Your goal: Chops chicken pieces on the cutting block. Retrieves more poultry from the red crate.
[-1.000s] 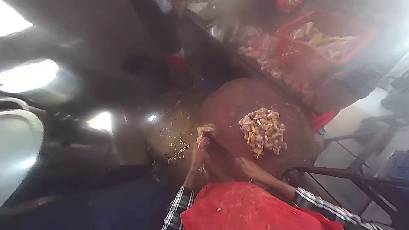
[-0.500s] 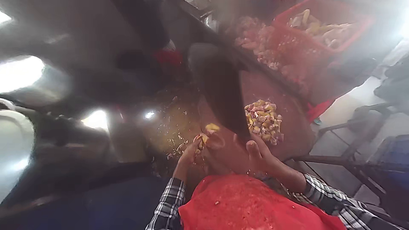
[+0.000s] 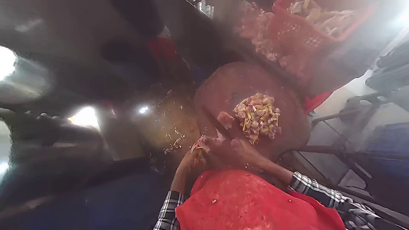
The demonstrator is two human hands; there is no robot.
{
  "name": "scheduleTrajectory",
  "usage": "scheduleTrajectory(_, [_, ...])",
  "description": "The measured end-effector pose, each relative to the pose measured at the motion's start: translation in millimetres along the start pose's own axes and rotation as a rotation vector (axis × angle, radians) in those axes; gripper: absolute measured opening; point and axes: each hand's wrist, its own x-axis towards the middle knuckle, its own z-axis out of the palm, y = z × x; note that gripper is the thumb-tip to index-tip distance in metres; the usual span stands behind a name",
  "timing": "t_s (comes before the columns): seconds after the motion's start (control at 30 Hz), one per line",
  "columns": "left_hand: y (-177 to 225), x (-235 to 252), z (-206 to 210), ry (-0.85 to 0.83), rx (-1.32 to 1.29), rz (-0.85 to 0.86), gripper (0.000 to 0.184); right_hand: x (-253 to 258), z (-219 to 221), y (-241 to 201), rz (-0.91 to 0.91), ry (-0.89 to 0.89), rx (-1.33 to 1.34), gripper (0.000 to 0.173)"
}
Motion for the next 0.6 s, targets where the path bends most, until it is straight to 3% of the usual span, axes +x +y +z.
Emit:
scheduleTrajectory(0.1, [-18.5, -2.8, 2.6, -0.032, -0.058, -0.021, 0.036, -5.6, 7.9, 0.1, -0.106, 0.018, 0.127, 0.067])
scheduleTrajectory(0.17, [-14.9, -7.2, 1.8, -0.038, -0.127, 0.018, 0.034, -5.7, 18.0, 25.4, -0.024, 0.015, -0.011, 0.065])
scheduleTrajectory(0.23, [11.8, -17.4, -5.5, -0.035, -0.227, 0.120, 0.035, -0.7, 22.4, 52.1, 0.117, -0.075, -0.150, 0.068])
scheduleTrajectory(0.3, [64.0, -32.3, -12.3, 0.003, -0.240, 0.246, 0.038, -0.2, 23.0, 61.8, 0.144, -0.115, -0.227, 0.070])
scheduleTrajectory(0.37, [130.0, -44.0, -9.6, 0.117, -0.019, 0.356, 0.044, -2.6, 26.5, 65.0, 0.153, -0.125, -0.277, 0.068])
scheduleTrajectory(0.47, [226.9, -38.3, 23.8, 0.289, 0.636, 0.454, 0.058, -2.7, 20.8, 63.8, 0.150, -0.152, -0.410, 0.064])
scheduleTrajectory(0.53, [248.2, -0.6, 55.4, 0.346, 0.989, 0.647, 0.069, -2.7, 15.0, 72.0, 0.084, -0.180, -0.506, 0.060])
scheduleTrajectory(0.6, [246.3, 48.2, 85.6, 0.279, 1.160, 0.846, 0.066, 0.3, 8.9, 81.8, -0.045, -0.193, -0.588, 0.041])
